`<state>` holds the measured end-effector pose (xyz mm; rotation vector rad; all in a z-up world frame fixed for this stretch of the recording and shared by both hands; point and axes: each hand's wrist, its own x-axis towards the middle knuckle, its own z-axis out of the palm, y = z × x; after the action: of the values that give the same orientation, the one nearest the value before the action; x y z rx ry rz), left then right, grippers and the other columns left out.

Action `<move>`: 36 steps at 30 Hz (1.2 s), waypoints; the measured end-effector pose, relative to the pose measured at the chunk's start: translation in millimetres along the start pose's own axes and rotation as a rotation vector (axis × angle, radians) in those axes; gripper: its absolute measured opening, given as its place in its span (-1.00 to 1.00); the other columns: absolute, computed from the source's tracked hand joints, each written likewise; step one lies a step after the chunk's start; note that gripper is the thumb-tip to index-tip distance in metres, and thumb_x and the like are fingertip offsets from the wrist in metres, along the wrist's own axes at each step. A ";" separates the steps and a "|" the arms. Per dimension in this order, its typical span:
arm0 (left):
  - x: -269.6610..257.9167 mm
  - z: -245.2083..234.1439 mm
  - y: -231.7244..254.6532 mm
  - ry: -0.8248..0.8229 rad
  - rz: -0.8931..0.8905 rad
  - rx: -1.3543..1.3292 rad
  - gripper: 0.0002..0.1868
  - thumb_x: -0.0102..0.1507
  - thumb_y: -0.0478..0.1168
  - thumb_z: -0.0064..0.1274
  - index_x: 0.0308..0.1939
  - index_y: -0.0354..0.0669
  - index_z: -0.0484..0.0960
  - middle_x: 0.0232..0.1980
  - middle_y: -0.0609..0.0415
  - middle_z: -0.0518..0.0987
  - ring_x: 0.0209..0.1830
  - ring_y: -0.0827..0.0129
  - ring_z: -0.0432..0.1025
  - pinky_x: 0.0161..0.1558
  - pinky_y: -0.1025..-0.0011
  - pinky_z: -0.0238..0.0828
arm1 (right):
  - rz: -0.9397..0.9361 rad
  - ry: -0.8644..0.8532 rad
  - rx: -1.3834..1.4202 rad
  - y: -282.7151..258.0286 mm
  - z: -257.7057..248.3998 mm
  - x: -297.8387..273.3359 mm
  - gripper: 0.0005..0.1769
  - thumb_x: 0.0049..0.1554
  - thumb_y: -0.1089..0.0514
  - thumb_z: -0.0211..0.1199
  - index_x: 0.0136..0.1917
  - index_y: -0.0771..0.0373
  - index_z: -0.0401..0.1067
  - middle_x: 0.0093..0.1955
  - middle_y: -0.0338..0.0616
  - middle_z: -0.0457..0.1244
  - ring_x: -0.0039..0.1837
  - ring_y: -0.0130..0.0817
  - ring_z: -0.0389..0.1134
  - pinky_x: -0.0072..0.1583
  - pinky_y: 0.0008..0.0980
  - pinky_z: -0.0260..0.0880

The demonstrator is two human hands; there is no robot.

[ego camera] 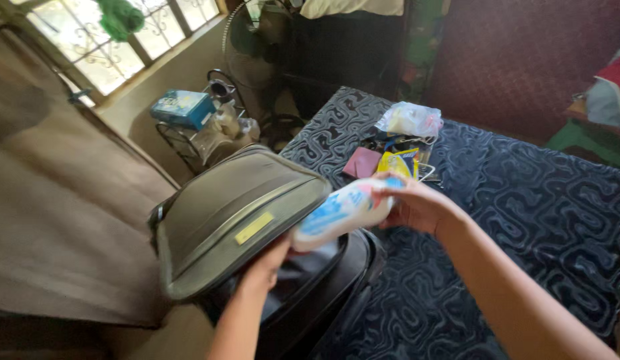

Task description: The person packs a black bag on a bed, placing toiletry bottles, a yellow packet, a pink pouch, a phone, and a cable into its compartments, then zips the compartments closed and presses the bag flat.

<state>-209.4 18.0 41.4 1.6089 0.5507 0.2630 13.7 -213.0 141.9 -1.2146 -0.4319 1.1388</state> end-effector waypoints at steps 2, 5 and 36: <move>-20.5 -41.7 -6.4 0.186 0.280 0.430 -0.32 0.38 0.10 -0.02 0.50 -0.13 0.33 0.44 -0.10 0.43 0.36 0.08 0.33 0.21 0.08 0.32 | 0.019 0.032 -0.014 18.4 27.4 -10.7 -0.48 0.01 -0.01 0.37 0.19 0.17 0.36 -0.01 -0.07 0.38 -0.08 -0.09 0.51 -0.15 -0.16 0.57; -38.6 -72.3 1.1 0.343 0.474 0.790 -0.32 0.34 0.00 0.10 0.49 -0.12 0.32 0.51 -0.11 0.34 0.47 0.05 0.21 0.39 0.09 0.12 | -0.029 0.087 0.049 44.6 61.3 -24.5 -0.49 0.02 -0.01 0.37 0.18 0.17 0.35 -0.01 0.04 0.36 -0.11 0.09 0.47 -0.20 -0.14 0.54; -22.4 15.6 75.1 0.424 0.579 0.792 -0.66 0.43 -0.13 -0.17 0.15 -0.20 0.59 0.18 -0.21 0.59 0.22 -0.06 0.45 0.24 0.16 0.36 | -0.406 0.040 0.529 154.3 69.8 247.2 -0.63 0.30 0.04 0.03 0.25 0.25 0.44 0.19 -0.08 0.37 0.19 -0.24 0.38 0.22 -0.26 0.42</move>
<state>-206.6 -9.0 116.5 2.4974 0.5234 0.9202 -5.9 22.9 -42.0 -0.6469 -0.3008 0.8043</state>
